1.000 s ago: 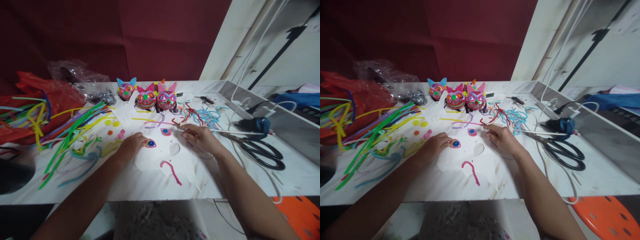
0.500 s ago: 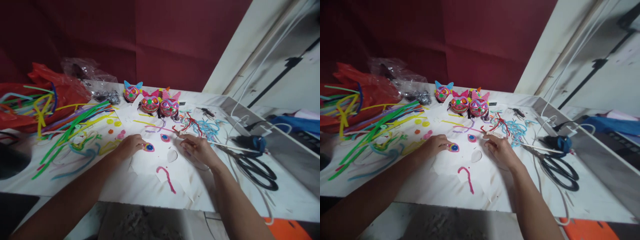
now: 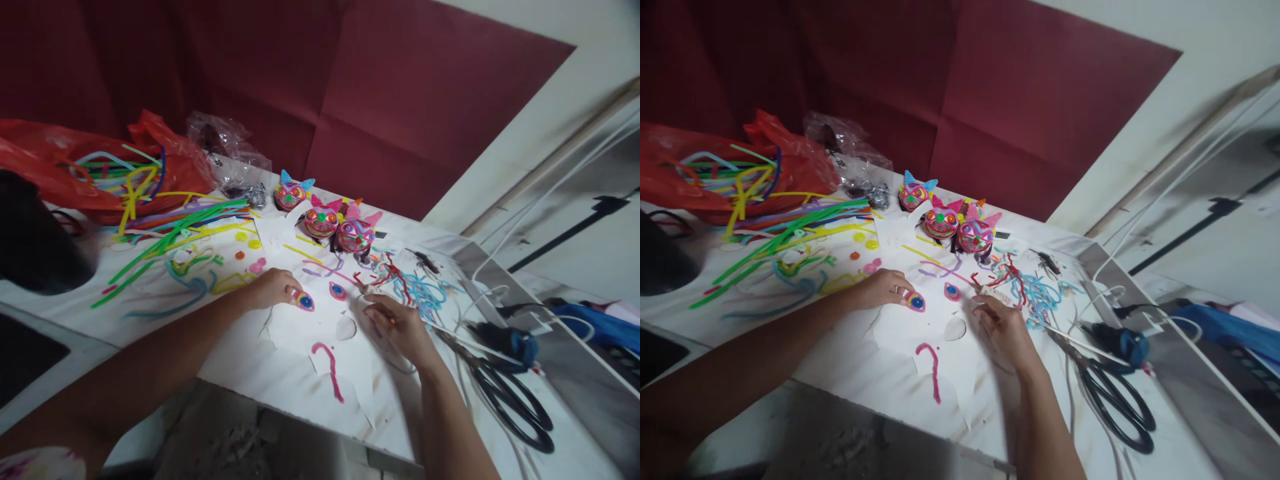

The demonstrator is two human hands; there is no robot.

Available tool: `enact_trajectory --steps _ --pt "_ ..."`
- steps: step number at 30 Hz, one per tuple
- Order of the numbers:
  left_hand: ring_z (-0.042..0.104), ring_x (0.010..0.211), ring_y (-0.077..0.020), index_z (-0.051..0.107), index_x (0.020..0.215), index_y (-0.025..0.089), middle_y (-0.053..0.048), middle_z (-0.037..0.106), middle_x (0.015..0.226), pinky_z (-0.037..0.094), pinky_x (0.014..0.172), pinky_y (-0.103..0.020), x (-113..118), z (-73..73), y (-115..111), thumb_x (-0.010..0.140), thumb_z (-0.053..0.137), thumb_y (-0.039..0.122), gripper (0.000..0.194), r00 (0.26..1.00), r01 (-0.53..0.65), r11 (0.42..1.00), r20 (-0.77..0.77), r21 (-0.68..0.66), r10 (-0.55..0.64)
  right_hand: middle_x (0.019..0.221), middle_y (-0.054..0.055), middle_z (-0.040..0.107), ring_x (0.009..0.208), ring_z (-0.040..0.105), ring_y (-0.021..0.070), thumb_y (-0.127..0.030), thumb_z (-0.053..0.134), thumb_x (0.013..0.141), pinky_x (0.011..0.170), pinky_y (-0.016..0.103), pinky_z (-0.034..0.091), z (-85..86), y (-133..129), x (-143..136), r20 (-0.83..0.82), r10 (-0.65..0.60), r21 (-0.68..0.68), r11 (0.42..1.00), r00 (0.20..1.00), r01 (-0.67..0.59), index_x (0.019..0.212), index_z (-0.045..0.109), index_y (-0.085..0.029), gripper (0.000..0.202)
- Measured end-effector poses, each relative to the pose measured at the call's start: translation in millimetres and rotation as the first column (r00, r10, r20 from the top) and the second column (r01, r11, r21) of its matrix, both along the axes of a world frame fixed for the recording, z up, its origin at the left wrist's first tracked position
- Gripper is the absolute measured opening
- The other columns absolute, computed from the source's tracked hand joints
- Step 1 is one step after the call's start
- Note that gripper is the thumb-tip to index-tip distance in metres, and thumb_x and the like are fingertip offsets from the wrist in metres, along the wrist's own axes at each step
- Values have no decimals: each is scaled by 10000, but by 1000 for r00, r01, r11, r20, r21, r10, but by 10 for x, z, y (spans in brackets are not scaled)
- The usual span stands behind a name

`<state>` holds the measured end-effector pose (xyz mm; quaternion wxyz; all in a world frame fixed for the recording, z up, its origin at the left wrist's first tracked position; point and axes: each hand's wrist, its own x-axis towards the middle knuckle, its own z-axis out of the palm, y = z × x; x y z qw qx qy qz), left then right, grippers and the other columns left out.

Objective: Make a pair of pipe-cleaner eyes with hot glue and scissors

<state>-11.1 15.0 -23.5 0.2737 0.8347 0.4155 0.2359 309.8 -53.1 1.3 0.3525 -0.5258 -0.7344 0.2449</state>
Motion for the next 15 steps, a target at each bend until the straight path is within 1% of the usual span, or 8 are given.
enact_trajectory --steps 5,6,8,11,15 --pt "618 696 -136 780 1037 158 -13 693 801 452 664 -221 -1 60 -27 686 799 188 353 999 -19 999 30 -27 20 881 120 786 706 737 214 -406 604 855 629 310 586 -34 1 20 -35 1 -25 1000 999 -2 1132 683 -152 384" --pt "610 685 -131 778 1028 151 -11 688 790 448 653 -216 -4 72 -31 685 795 187 344 999 -23 999 37 -37 24 884 120 786 703 735 211 -406 607 855 633 309 588 -41 4 28 -34 5 -25 1000 999 -6 1135 683 -151 385" --pt "599 674 -123 777 967 137 -14 674 776 437 638 -208 -11 95 -36 703 766 172 266 999 -27 999 46 -46 29 883 118 785 697 732 205 -405 606 861 633 305 588 -49 10 45 -26 9 -20 1000 1000 -10 1138 684 -151 384" --pt "602 687 -117 773 860 146 -20 661 783 429 636 -198 -14 114 -38 749 692 149 137 999 -3 1000 34 -5 3 883 116 787 688 729 201 -408 600 874 623 302 584 -46 13 58 -11 13 -20 1000 1000 -13 1146 685 -155 381" --pt "605 685 -116 774 833 166 -22 662 779 425 640 -201 -6 93 -30 787 629 137 155 1000 28 996 -11 82 -27 881 114 793 683 729 211 -394 603 875 614 314 585 -18 -4 48 15 14 -2 1000 1000 -14 1141 689 -164 361"
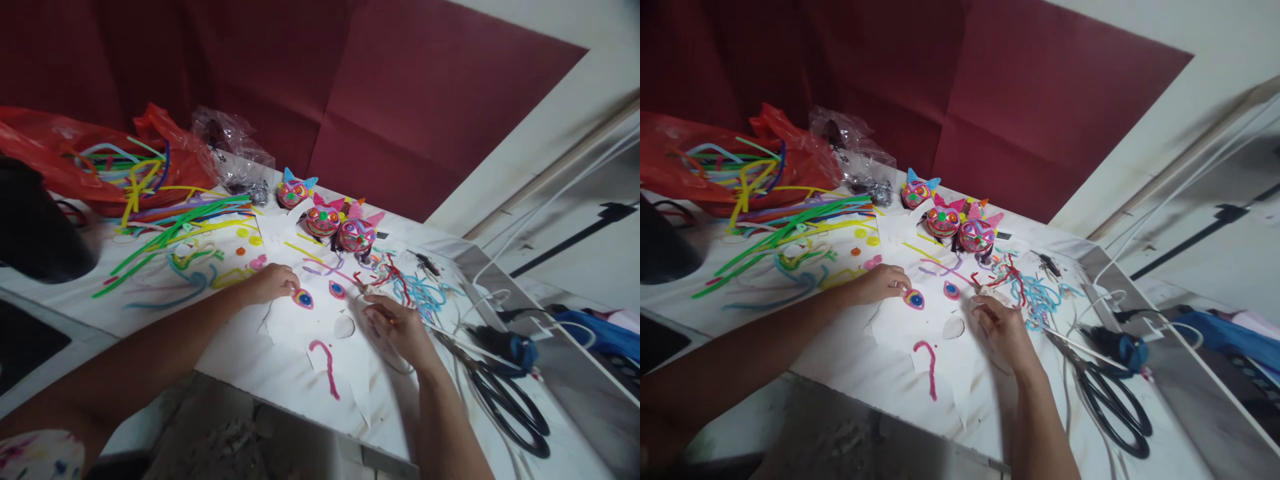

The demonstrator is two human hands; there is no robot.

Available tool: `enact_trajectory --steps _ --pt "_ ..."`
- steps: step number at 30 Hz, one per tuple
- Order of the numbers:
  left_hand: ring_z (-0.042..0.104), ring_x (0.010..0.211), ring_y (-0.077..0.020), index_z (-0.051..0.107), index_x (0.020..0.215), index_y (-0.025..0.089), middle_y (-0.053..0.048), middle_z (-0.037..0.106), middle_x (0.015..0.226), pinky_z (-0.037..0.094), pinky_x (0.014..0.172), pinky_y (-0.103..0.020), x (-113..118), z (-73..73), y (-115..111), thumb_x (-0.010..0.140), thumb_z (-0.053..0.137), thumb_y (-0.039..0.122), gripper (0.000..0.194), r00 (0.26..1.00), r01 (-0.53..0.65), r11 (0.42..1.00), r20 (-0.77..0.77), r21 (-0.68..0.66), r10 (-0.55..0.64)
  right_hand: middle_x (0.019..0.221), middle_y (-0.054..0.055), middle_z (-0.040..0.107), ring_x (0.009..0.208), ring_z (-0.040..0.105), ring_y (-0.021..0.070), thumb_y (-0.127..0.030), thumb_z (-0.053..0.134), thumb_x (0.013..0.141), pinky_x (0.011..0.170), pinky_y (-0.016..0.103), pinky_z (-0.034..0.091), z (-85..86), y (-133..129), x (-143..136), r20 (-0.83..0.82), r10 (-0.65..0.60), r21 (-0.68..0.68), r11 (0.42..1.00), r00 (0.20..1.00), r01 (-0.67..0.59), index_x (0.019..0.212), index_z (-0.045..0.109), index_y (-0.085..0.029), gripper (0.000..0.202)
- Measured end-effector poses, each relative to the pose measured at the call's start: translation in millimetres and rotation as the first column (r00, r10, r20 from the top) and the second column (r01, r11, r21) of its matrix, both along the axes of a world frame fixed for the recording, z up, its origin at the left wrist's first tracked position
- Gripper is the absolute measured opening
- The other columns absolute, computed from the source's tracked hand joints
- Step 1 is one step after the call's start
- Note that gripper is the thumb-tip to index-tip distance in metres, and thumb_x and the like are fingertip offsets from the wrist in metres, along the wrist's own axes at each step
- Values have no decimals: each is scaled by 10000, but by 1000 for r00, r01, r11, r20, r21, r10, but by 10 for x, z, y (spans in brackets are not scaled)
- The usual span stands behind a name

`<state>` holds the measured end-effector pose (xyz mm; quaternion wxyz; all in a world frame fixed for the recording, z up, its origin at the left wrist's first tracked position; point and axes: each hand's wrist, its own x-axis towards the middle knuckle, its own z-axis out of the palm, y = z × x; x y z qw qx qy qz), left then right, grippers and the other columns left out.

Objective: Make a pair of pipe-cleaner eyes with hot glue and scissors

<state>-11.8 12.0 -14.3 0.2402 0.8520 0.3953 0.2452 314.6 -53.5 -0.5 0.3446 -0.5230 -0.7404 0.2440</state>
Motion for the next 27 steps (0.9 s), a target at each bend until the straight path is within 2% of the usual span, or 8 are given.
enact_trajectory --steps 4,9,12,17,21,27 --pt "615 690 -118 773 843 172 -24 672 787 432 657 -205 5 -26 4 794 599 115 190 1000 8 999 -9 54 -8 879 102 793 652 719 206 -373 589 880 592 313 583 20 -19 -12 16 4 12 1000 1000 -5 1136 693 -179 337" --pt "603 651 -114 776 913 181 -5 649 753 427 632 -202 7 -12 -13 771 570 52 282 999 -1 998 -33 56 2 878 107 786 654 709 196 -359 565 898 601 301 567 23 -34 -11 69 16 36 999 997 -18 1154 689 -157 349" --pt "646 730 -128 775 947 179 -26 691 830 457 706 -208 9 -10 -16 797 528 38 322 999 7 998 -38 68 -5 882 103 785 670 714 193 -338 547 903 607 290 559 31 -44 -16 94 16 48 999 995 -21 1143 696 -158 335" --pt "684 889 -167 769 995 168 -66 739 962 486 828 -238 17 -31 -4 849 527 101 290 999 12 996 -47 83 -9 876 92 790 647 716 188 -320 552 890 608 287 558 42 -48 -25 99 5 75 997 995 -13 1117 707 -168 314" --pt "681 887 -173 767 990 196 -55 738 964 495 829 -248 20 -38 -8 838 551 130 272 996 22 994 -87 106 -13 872 85 794 729 745 205 -309 558 887 657 293 574 45 -38 -25 85 11 59 998 996 -16 1113 703 -175 300" --pt "669 826 -166 758 1007 195 -49 716 932 492 786 -247 10 -64 -3 829 573 130 265 995 23 993 -103 116 -11 844 61 786 722 735 201 -274 560 883 676 304 566 64 -33 -40 103 3 67 998 995 -10 1087 715 -189 270"
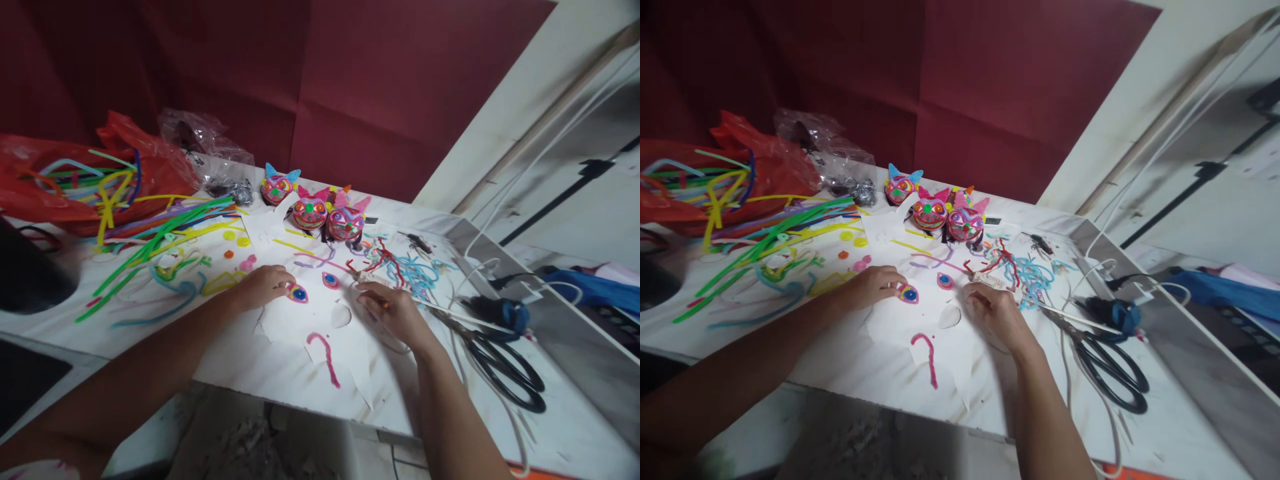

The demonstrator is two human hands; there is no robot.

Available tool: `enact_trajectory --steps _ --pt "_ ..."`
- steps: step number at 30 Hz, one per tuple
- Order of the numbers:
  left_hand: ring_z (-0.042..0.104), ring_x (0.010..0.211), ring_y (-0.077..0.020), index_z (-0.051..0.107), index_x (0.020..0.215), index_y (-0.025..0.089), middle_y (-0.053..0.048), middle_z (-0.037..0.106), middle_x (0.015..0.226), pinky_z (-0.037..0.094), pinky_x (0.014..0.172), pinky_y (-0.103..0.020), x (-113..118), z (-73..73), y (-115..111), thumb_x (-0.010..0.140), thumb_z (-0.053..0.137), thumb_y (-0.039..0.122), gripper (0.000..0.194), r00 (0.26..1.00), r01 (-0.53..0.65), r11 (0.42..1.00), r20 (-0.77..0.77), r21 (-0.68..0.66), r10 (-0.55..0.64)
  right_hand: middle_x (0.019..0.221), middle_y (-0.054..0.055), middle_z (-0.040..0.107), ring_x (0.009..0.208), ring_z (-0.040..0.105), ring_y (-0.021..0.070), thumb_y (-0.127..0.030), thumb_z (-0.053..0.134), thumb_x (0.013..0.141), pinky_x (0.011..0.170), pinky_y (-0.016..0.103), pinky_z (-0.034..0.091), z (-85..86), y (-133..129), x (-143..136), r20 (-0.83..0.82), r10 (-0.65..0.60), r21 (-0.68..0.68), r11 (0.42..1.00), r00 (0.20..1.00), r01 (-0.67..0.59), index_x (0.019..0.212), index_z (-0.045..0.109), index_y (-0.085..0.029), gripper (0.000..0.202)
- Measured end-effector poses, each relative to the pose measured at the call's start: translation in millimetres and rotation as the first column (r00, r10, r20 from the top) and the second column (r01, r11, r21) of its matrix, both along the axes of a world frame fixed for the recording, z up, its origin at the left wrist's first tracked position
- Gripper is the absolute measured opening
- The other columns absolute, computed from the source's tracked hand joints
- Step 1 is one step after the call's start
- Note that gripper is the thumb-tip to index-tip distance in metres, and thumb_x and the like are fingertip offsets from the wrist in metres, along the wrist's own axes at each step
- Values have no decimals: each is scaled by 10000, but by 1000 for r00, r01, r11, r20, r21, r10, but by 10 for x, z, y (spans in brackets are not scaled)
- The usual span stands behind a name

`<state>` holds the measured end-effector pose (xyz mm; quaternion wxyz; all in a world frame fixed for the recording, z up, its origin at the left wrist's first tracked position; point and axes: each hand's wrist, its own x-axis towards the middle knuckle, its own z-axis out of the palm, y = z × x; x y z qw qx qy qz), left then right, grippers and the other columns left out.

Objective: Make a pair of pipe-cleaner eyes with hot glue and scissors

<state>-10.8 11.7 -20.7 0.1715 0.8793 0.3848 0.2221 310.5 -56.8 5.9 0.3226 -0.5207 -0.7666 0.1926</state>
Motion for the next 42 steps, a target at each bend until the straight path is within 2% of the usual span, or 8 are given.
enact_trajectory --steps 4,10,18,24,30,42 --pt "658 782 -152 756 1009 204 -40 709 935 495 780 -246 -7 9 -2 858 577 163 238 1000 5 1000 9 -14 -5 856 55 786 743 734 205 -250 558 882 664 295 559 -13 8 2 -4 12 -1 1000 1000 -12 1094 721 -202 272" --pt "678 902 -194 758 1050 193 -73 715 991 510 842 -283 -17 54 -29 891 574 194 243 999 0 999 -48 -46 -2 837 49 776 714 714 192 -215 545 860 630 274 530 -16 30 -4 9 12 19 1000 1000 -12 1081 732 -199 289" --pt "676 889 -185 761 1048 203 -83 729 972 536 825 -274 -63 -2 15 967 527 293 264 996 83 996 -21 26 -83 716 24 737 603 643 147 -206 549 861 589 233 469 64 26 -38 40 26 51 998 999 -28 1052 739 -181 270" --pt "686 909 -188 774 1052 204 -77 720 978 530 834 -271 -53 46 7 961 529 272 270 997 64 998 -52 18 -63 704 9 716 598 618 139 -173 545 858 605 236 450 52 40 -25 76 28 79 996 997 -34 1024 739 -195 256" --pt "691 900 -181 784 1044 222 -62 720 957 526 831 -258 -57 17 38 944 546 257 260 997 60 998 -50 12 -60 638 1 673 574 579 139 -152 530 847 613 246 437 64 54 -28 97 29 64 997 995 -36 1012 739 -175 267" --pt "681 869 -165 789 1032 228 -52 731 946 532 818 -252 -73 38 63 951 545 327 276 994 111 994 14 20 -111 772 34 729 672 641 142 -43 553 803 656 227 436 14 115 -21 106 12 34 999 994 -16 1005 749 -160 305"
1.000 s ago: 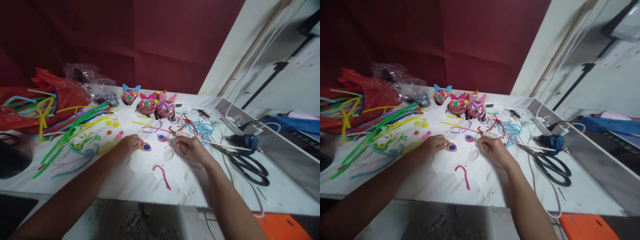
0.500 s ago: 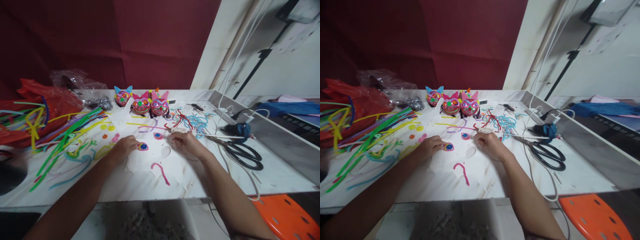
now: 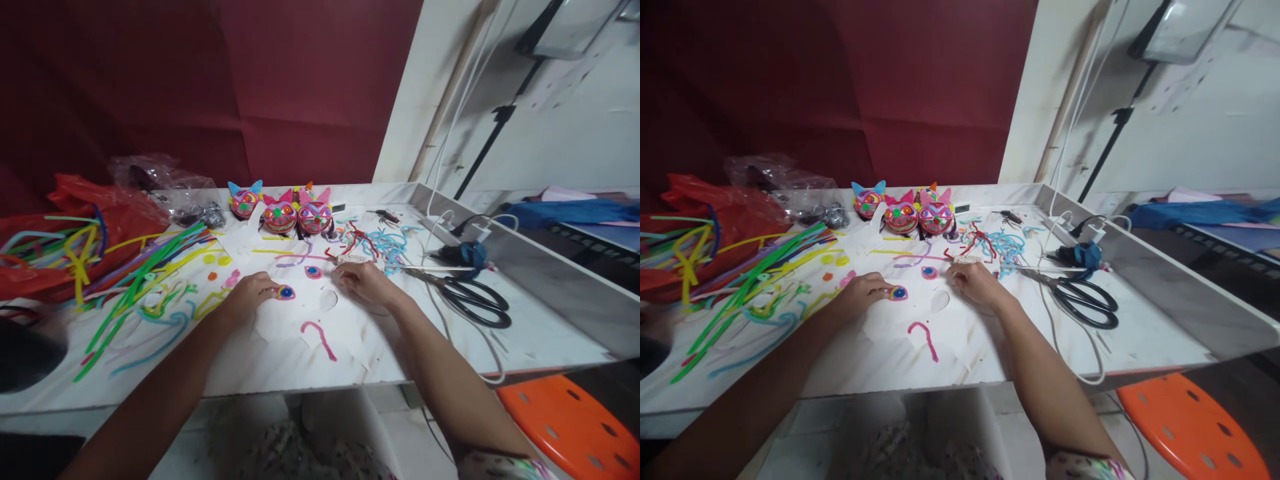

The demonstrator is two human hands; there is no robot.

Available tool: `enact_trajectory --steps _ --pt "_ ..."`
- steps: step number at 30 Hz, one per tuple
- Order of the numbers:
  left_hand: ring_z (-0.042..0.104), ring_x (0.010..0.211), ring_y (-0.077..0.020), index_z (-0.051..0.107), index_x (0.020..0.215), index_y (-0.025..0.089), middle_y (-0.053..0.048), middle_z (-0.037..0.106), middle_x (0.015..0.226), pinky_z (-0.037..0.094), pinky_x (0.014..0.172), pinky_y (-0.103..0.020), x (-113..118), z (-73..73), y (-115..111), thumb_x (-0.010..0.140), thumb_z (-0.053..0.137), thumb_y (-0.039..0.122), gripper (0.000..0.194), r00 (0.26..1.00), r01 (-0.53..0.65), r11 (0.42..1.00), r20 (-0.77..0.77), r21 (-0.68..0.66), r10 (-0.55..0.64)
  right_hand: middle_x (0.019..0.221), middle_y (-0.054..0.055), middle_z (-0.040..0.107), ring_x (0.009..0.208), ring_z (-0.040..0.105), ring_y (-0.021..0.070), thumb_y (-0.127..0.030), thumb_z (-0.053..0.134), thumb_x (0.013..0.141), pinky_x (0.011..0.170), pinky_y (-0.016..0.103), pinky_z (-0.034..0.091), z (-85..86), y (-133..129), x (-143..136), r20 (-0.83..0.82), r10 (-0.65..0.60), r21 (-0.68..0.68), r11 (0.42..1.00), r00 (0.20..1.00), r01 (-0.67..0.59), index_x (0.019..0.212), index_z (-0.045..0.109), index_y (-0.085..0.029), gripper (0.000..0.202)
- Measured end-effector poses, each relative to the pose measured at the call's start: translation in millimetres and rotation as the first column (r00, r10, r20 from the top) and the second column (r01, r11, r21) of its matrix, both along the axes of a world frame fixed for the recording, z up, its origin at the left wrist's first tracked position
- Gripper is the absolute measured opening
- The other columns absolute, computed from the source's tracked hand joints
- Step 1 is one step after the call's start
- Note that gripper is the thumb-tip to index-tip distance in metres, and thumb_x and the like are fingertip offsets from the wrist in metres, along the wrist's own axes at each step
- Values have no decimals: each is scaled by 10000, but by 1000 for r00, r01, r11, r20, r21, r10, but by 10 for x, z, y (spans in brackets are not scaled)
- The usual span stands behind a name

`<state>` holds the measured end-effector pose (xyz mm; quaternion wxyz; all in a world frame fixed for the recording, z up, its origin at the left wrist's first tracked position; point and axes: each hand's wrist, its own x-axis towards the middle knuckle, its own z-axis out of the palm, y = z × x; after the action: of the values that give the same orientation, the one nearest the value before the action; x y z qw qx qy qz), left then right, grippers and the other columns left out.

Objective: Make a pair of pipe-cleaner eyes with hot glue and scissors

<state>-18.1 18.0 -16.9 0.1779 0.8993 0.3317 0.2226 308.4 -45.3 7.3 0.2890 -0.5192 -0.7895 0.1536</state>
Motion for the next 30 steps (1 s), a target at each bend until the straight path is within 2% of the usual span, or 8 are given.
enact_trajectory --steps 5,11,16,24,30 --pt "670 822 -165 798 1035 221 -44 701 909 517 805 -263 -7 -49 58 895 609 323 257 1000 -26 999 -2 -20 26 796 41 743 698 649 150 -34 580 793 684 234 443 -29 32 10 49 -41 31 999 998 39 965 760 -170 284" --pt "659 854 -172 787 1068 231 -45 695 941 508 835 -272 -18 -44 55 910 600 351 273 999 33 999 29 -27 -32 849 43 759 714 661 165 -50 572 797 699 250 460 -79 70 27 65 -73 74 995 995 68 968 761 -193 293" --pt "667 906 -185 783 1054 217 -49 692 954 497 837 -272 -25 -39 48 924 573 344 277 999 37 999 3 -7 -37 838 37 769 757 688 175 -51 568 804 734 257 476 -94 84 29 77 -63 85 995 995 56 941 763 -204 283" --pt "655 875 -171 778 1073 205 -49 694 926 487 812 -259 -11 -22 22 922 548 260 281 999 35 999 -36 34 -34 804 40 765 728 697 180 -103 594 827 707 259 482 -101 92 43 96 -46 80 996 994 39 941 762 -197 223" --pt "648 850 -166 780 1043 206 -47 699 910 491 808 -261 -6 -29 26 929 555 258 258 998 61 996 -15 71 -60 849 50 770 743 697 183 -117 590 831 717 261 484 -116 89 42 104 -48 79 996 993 40 944 762 -191 219"
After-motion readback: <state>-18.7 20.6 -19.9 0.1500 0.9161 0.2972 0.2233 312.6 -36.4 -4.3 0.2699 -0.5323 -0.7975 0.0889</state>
